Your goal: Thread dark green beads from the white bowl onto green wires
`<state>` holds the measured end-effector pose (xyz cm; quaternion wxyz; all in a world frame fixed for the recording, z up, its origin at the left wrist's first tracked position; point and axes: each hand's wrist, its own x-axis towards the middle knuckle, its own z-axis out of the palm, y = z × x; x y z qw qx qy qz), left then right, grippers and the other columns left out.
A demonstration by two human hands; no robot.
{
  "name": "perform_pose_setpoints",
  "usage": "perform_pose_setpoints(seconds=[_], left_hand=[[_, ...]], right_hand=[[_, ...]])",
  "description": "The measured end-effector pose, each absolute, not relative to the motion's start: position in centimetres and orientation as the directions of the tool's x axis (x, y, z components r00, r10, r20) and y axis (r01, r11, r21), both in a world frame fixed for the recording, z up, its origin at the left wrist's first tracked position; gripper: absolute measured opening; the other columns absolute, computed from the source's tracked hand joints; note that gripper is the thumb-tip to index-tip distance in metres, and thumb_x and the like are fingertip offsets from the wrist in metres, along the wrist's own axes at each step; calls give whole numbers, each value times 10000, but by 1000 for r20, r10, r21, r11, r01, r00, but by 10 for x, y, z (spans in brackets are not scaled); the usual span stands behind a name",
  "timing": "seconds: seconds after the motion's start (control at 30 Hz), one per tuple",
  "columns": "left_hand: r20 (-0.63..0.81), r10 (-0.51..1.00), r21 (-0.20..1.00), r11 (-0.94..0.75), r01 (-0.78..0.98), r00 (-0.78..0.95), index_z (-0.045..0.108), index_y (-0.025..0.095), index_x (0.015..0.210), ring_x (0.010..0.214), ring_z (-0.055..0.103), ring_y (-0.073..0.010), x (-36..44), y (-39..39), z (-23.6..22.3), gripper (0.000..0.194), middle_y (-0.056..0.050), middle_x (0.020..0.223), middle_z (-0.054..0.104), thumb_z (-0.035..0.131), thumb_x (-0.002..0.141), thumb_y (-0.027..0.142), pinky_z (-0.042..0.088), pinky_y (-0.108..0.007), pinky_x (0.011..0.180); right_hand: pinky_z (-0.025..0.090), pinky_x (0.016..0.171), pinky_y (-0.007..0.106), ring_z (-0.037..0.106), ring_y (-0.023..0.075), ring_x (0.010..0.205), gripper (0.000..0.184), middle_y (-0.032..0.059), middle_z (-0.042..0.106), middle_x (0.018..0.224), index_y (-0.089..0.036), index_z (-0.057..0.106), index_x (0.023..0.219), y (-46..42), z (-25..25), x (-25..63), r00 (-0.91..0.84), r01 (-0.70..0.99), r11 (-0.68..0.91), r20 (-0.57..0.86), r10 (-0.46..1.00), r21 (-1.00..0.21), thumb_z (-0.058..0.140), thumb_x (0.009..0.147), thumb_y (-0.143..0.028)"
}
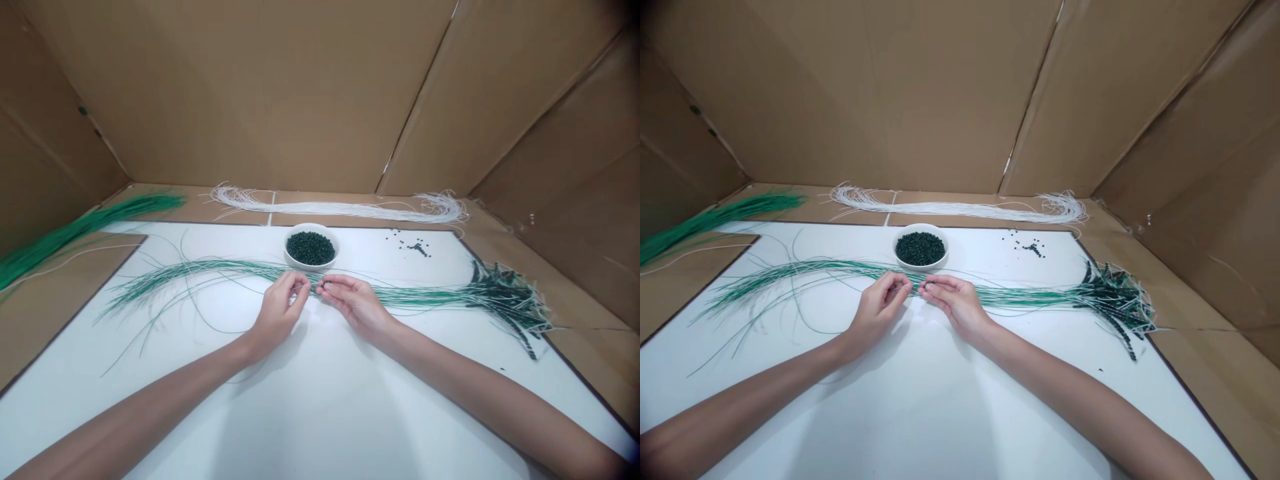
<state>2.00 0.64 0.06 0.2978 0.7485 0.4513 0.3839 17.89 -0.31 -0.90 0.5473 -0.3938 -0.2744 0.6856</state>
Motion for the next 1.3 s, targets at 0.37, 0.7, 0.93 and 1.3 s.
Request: perform_pose_setpoints(seconds=[0.37, 0.7, 0.93, 1.3], left_hand=[[351, 876, 772, -470, 428, 330, 509, 172, 782, 707, 488, -101, 21, 6, -1, 101, -2, 769, 533, 433, 821, 226, 382, -200, 648], [366, 867, 761, -488, 428, 338, 505, 177, 787, 718, 497, -106, 21, 6, -2, 99, -6, 782, 534, 429, 824, 228, 394, -209, 658], [373, 864, 749, -496, 440, 338, 500, 176, 791, 713, 495, -108, 21, 5, -2, 102, -11, 788, 537, 419, 828, 225, 395, -212, 648], [420, 848, 732, -527, 431, 324, 491, 177, 797, 723, 502, -107, 22, 2, -3, 87, -7, 775, 533, 422, 833, 216, 404, -212, 660]], right_hand=[[512, 723, 211, 646, 135, 729, 174, 20, 677, 725, -147, 652, 723, -4, -6, 177, -47, -529, -246, -261, 964, -812, 728, 566, -144], [516, 679, 184, 645, 127, 724, 186, 23, 679, 749, -143, 648, 733, -4, -7, 177, -45, -535, -247, -266, 963, -808, 730, 565, -143], [515, 651, 162, 645, 130, 742, 176, 28, 680, 759, -146, 646, 734, -5, -5, 176, -33, -526, -247, -271, 962, -814, 722, 575, -142], [509, 612, 166, 645, 148, 762, 199, 23, 676, 738, -154, 643, 717, -8, -6, 170, -10, -534, -239, -277, 961, -811, 745, 547, -173]])
